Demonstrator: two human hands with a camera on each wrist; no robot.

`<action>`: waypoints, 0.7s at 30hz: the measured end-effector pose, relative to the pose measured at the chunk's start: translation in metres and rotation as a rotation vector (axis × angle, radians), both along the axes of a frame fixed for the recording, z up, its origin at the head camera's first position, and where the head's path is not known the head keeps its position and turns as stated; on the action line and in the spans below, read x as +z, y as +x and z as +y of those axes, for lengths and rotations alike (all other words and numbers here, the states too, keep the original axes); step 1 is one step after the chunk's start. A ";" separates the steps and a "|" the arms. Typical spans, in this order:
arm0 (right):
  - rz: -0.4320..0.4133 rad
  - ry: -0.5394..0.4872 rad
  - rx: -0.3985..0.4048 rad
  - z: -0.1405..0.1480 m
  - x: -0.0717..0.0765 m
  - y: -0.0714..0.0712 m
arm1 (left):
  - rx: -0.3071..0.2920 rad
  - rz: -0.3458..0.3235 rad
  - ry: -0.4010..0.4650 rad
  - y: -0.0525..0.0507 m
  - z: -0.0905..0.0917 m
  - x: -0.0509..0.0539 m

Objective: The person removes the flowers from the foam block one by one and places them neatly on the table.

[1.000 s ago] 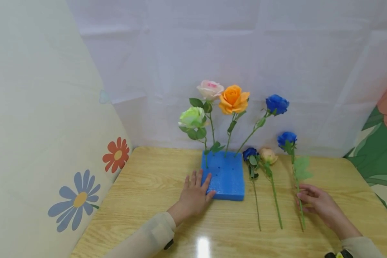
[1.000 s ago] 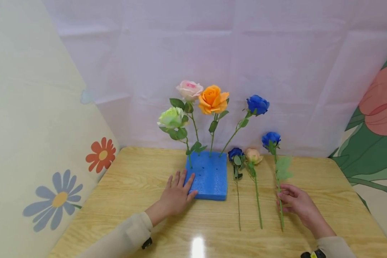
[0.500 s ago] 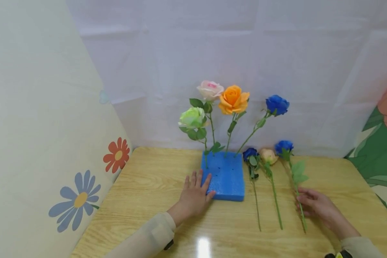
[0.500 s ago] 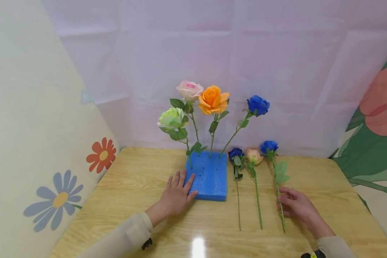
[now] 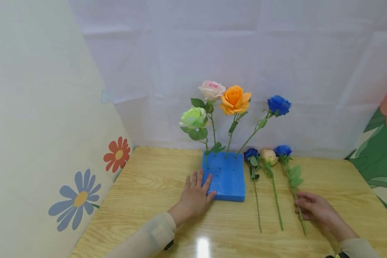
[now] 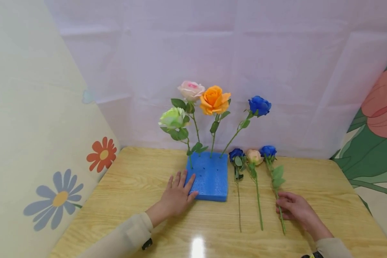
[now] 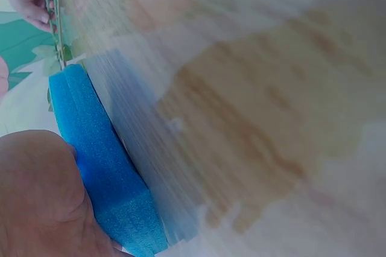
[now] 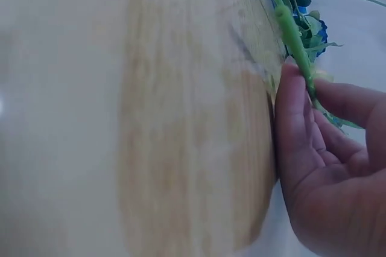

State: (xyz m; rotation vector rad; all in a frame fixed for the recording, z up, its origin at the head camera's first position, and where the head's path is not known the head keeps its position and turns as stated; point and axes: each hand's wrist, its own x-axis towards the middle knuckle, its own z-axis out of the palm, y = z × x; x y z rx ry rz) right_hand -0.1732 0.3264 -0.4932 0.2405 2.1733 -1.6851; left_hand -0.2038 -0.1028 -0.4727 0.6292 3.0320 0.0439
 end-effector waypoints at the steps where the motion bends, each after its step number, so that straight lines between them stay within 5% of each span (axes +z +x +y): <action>1: 0.000 0.008 0.004 0.000 0.000 0.000 | -0.001 0.001 -0.001 0.000 0.000 0.000; 8: 0.014 0.045 0.053 -0.001 0.000 -0.001 | 0.000 -0.004 -0.013 0.000 0.000 0.000; 21: 0.022 0.048 0.012 -0.006 0.002 0.003 | -0.005 0.008 0.002 0.000 -0.001 -0.001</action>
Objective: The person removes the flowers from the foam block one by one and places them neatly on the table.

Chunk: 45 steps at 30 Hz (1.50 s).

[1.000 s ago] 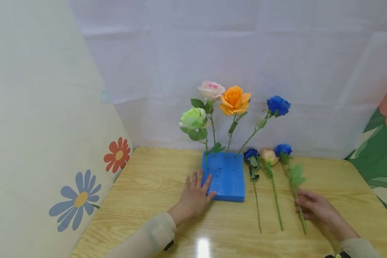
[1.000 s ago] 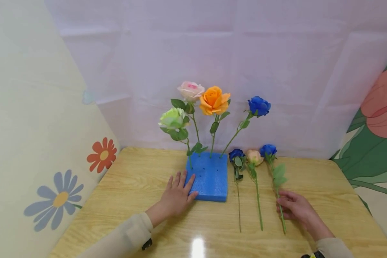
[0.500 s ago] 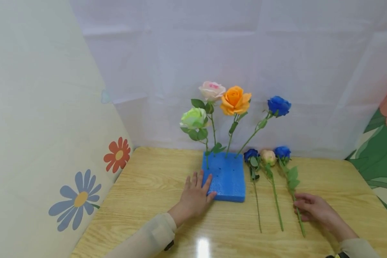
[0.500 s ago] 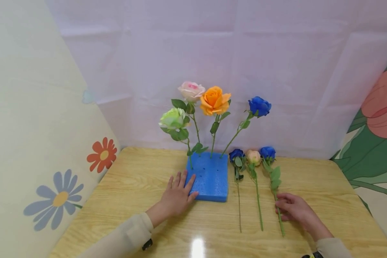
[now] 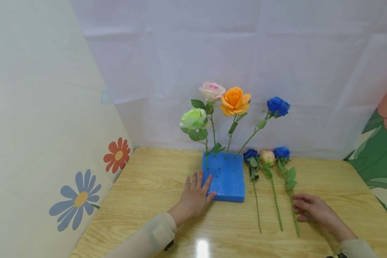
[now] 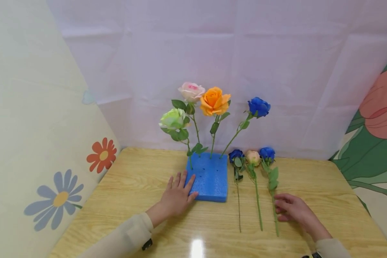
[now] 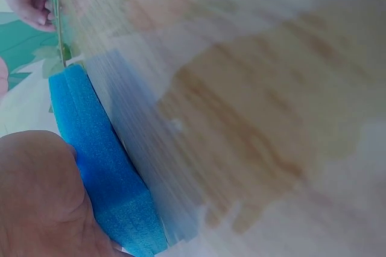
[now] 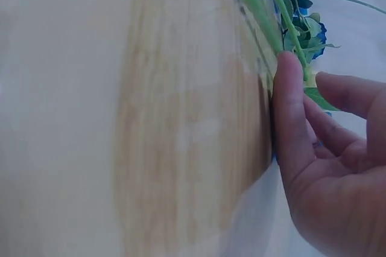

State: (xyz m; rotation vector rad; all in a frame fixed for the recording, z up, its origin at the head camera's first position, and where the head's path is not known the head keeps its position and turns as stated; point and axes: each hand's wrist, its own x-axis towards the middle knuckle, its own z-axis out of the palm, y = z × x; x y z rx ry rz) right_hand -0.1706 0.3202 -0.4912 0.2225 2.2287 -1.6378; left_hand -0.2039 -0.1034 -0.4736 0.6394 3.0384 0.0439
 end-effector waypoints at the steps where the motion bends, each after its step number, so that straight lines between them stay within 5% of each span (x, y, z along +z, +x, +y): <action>1: -0.003 -0.005 0.002 0.000 0.001 0.001 | 0.000 -0.002 -0.001 0.000 0.000 0.000; 11: 0.063 0.084 0.011 -0.009 0.020 0.001 | -0.006 0.011 -0.004 -0.002 0.000 -0.003; 24: 0.172 -0.030 0.117 -0.063 0.045 -0.008 | 0.003 0.032 -0.022 -0.004 -0.003 -0.006; 45: 0.393 -0.147 0.172 -0.119 0.050 -0.031 | 0.007 -0.003 0.008 -0.003 -0.001 -0.005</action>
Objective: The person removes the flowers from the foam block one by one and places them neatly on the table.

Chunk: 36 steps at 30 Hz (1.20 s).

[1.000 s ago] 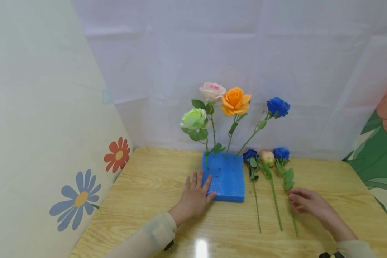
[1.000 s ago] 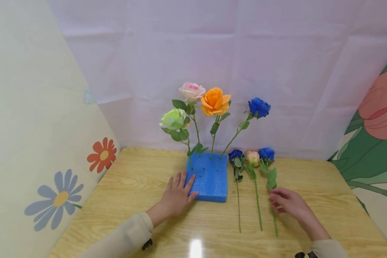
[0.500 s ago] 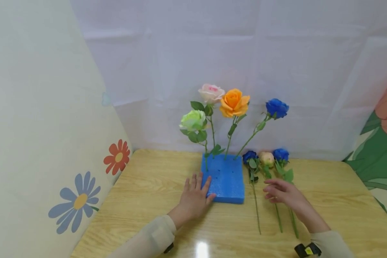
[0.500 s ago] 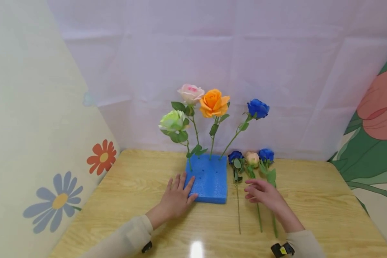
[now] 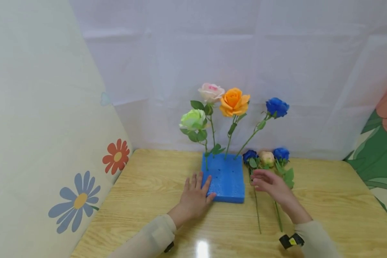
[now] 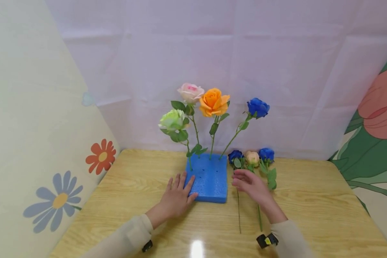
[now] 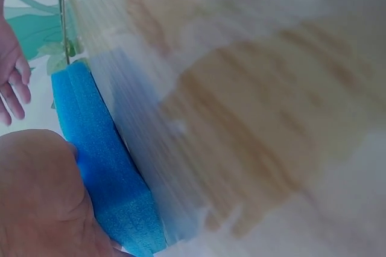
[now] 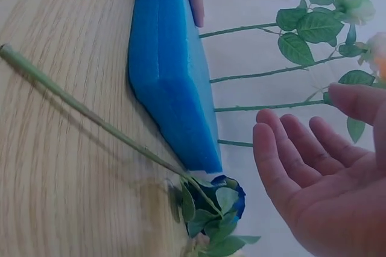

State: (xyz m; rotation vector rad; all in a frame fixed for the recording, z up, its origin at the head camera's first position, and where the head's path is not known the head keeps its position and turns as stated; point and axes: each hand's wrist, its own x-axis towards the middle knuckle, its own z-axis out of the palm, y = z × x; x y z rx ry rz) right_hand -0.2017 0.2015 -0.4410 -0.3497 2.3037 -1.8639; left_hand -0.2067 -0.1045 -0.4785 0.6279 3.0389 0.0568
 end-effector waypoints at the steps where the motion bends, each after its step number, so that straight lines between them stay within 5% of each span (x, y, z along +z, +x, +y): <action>1: 0.005 -0.010 -0.006 -0.002 -0.001 -0.002 | 0.002 -0.005 0.000 0.000 0.000 0.000; 15: 0.039 -0.111 -0.008 -0.037 -0.012 -0.027 | -0.011 0.025 0.013 -0.001 -0.001 -0.002; 27: 0.003 -0.061 0.030 -0.067 -0.007 -0.057 | 0.026 -0.045 0.026 -0.004 0.002 0.007; 36: -0.031 -0.030 0.010 -0.094 -0.009 -0.076 | 0.023 -0.007 0.031 -0.008 -0.003 0.011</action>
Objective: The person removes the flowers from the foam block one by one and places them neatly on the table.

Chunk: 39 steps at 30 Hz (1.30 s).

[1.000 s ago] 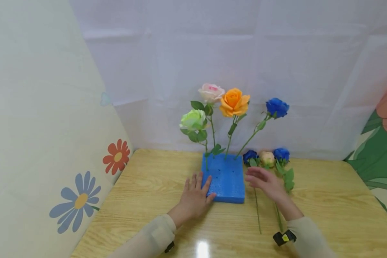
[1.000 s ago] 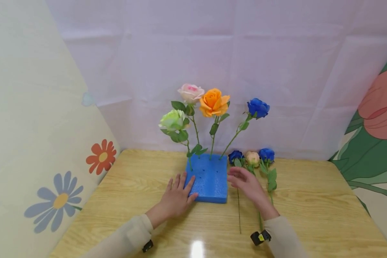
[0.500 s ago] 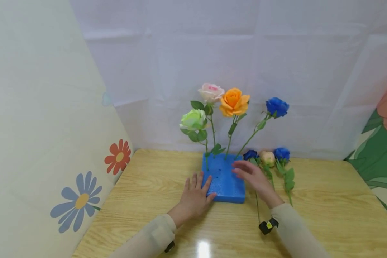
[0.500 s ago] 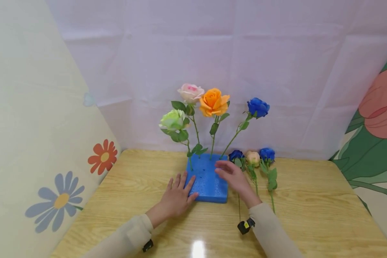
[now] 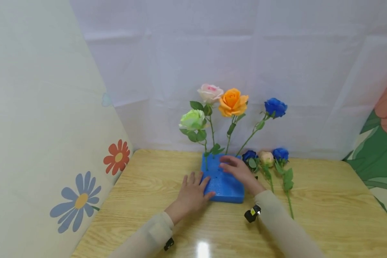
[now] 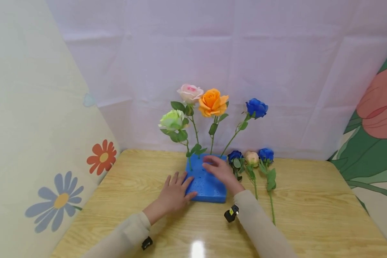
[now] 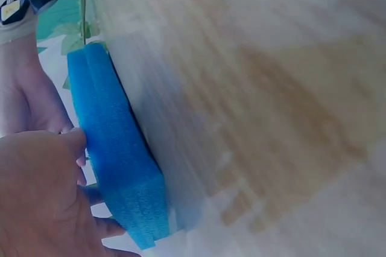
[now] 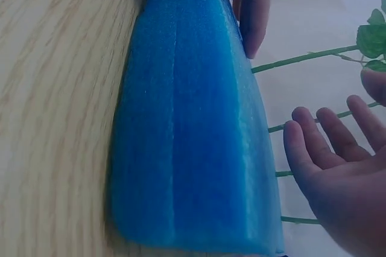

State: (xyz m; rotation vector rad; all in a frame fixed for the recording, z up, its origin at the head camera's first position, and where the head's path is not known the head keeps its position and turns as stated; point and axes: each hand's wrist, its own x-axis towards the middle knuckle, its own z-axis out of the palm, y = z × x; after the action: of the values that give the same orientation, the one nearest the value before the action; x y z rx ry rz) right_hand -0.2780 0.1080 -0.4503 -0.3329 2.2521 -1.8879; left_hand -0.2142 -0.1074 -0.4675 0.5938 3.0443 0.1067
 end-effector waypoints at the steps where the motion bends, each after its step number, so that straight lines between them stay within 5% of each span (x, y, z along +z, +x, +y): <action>1: -0.006 -0.005 0.007 -0.003 0.000 -0.001 | 0.001 -0.009 -0.004 0.001 -0.001 0.000; 19: 0.021 0.033 -0.015 -0.043 -0.011 -0.022 | -0.028 -0.026 -0.112 -0.002 -0.004 -0.003; 28: 0.047 0.035 -0.096 -0.054 -0.014 -0.026 | -0.035 -0.022 -0.121 -0.001 -0.003 -0.004; 39: -0.006 -0.090 -0.117 -0.067 -0.014 -0.029 | -0.039 -0.026 -0.134 0.000 -0.004 -0.006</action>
State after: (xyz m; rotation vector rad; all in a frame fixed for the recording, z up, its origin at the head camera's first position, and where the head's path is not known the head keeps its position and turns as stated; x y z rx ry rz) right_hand -0.3073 0.0407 -0.4643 -0.2120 2.2326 -2.0491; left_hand -0.2144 -0.1111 -0.4732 0.6358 2.9829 -0.0899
